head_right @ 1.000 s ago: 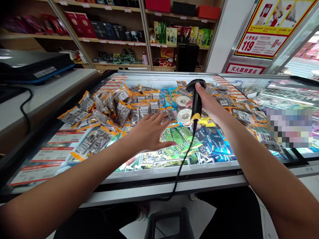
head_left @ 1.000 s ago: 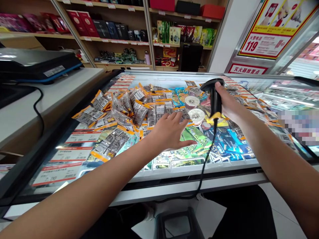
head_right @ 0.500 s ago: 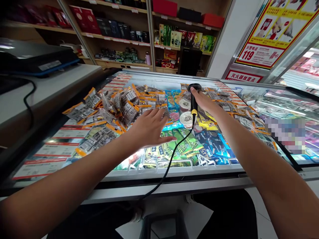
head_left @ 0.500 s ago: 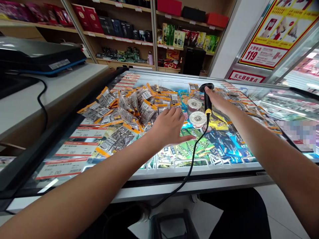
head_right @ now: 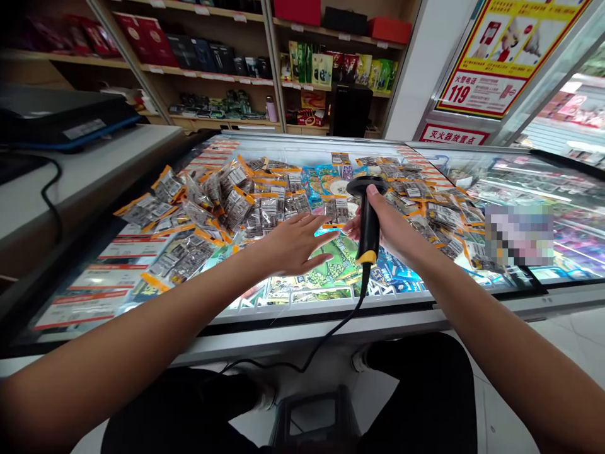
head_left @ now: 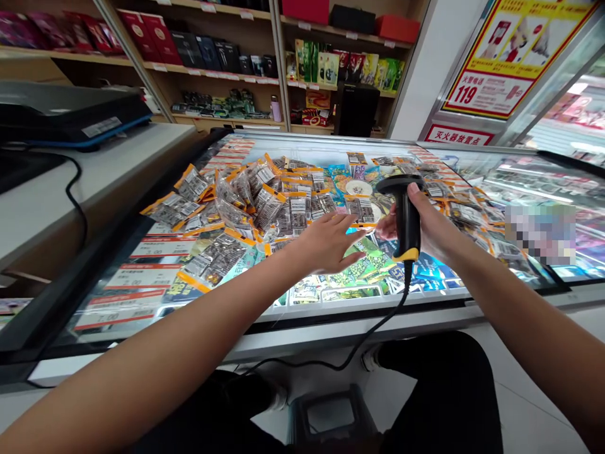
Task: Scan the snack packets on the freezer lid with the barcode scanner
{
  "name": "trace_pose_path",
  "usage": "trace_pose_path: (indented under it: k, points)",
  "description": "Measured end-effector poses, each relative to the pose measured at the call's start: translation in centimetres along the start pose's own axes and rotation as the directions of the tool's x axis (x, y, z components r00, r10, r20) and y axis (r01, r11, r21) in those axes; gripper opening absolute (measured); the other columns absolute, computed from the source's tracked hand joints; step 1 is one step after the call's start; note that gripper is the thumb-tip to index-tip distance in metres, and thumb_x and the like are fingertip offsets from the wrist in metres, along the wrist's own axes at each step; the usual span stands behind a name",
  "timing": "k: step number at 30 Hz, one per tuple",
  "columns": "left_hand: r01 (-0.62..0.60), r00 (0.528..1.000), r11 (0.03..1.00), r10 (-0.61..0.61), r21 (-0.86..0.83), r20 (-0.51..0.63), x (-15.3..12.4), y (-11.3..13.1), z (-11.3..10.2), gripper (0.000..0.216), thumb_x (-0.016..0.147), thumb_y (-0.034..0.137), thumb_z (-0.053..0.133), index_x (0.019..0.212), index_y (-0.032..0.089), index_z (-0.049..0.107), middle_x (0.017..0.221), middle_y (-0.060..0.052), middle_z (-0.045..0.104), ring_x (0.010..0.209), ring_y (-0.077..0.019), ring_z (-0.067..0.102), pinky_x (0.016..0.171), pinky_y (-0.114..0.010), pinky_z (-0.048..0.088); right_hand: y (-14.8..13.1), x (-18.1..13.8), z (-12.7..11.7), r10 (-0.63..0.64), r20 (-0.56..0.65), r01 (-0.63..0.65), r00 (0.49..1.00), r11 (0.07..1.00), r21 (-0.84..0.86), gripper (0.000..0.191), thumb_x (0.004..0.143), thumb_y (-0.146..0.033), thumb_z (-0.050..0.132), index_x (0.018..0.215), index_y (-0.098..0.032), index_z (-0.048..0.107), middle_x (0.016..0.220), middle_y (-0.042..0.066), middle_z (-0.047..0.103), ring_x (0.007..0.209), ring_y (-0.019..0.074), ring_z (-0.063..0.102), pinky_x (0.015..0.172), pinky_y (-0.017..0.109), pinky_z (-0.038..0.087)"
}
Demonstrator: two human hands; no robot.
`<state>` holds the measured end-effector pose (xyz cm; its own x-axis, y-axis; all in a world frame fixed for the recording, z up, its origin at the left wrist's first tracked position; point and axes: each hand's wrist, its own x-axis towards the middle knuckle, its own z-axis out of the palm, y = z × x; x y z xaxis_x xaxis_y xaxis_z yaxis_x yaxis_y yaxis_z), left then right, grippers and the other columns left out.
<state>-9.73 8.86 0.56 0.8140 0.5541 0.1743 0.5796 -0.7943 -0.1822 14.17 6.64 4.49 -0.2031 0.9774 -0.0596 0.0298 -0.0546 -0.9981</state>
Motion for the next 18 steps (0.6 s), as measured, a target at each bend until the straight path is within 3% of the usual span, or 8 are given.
trace_pose_path:
  k: [5, 14, 18]
  points:
    - [0.023, 0.999, 1.000, -0.023, -0.004, 0.025, 0.3, 0.1, 0.5, 0.081, 0.102, 0.071, 0.017, 0.162, 0.019, 0.037, 0.164, -0.017, 0.041, 0.151, -0.0376, 0.037, 0.121, -0.050, 0.028, 0.3, -2.4, -1.6, 0.076, 0.085, -0.080, 0.993, 0.996, 0.040, 0.069, 0.086, -0.088, 0.046, 0.100, -0.023, 0.065, 0.056, 0.003, 0.059, 0.047, 0.0180, 0.054, 0.043, 0.032, 0.043]
    - [0.049, 0.998, 0.998, -0.050, 0.030, 0.023, 0.4, 0.5, 0.5, 0.087, 0.099, 0.076, 0.016, 0.160, 0.019, 0.040, 0.163, -0.019, 0.041, 0.149, -0.0379, 0.038, 0.119, -0.050, 0.030, 0.9, -2.9, -2.2, 0.099, 0.054, -0.102, 0.994, 0.993, 0.051, 0.066, 0.085, -0.087, 0.052, 0.097, -0.023, 0.066, 0.056, 0.002, 0.057, 0.047, 0.0165, 0.052, 0.042, 0.030, 0.039]
    - [0.209, 0.978, 0.976, -0.208, 0.057, -0.033, 0.3, -0.1, 0.5, 0.096, 0.093, 0.085, 0.020, 0.153, 0.016, 0.050, 0.154, -0.020, 0.051, 0.151, -0.0434, 0.033, 0.121, -0.054, 0.028, 1.0, -2.4, -2.8, 0.051, 0.005, -0.051, 0.999, 0.997, 0.056, 0.068, 0.086, -0.088, 0.048, 0.099, -0.024, 0.065, 0.058, 0.002, 0.059, 0.048, 0.0167, 0.053, 0.041, 0.030, 0.039]
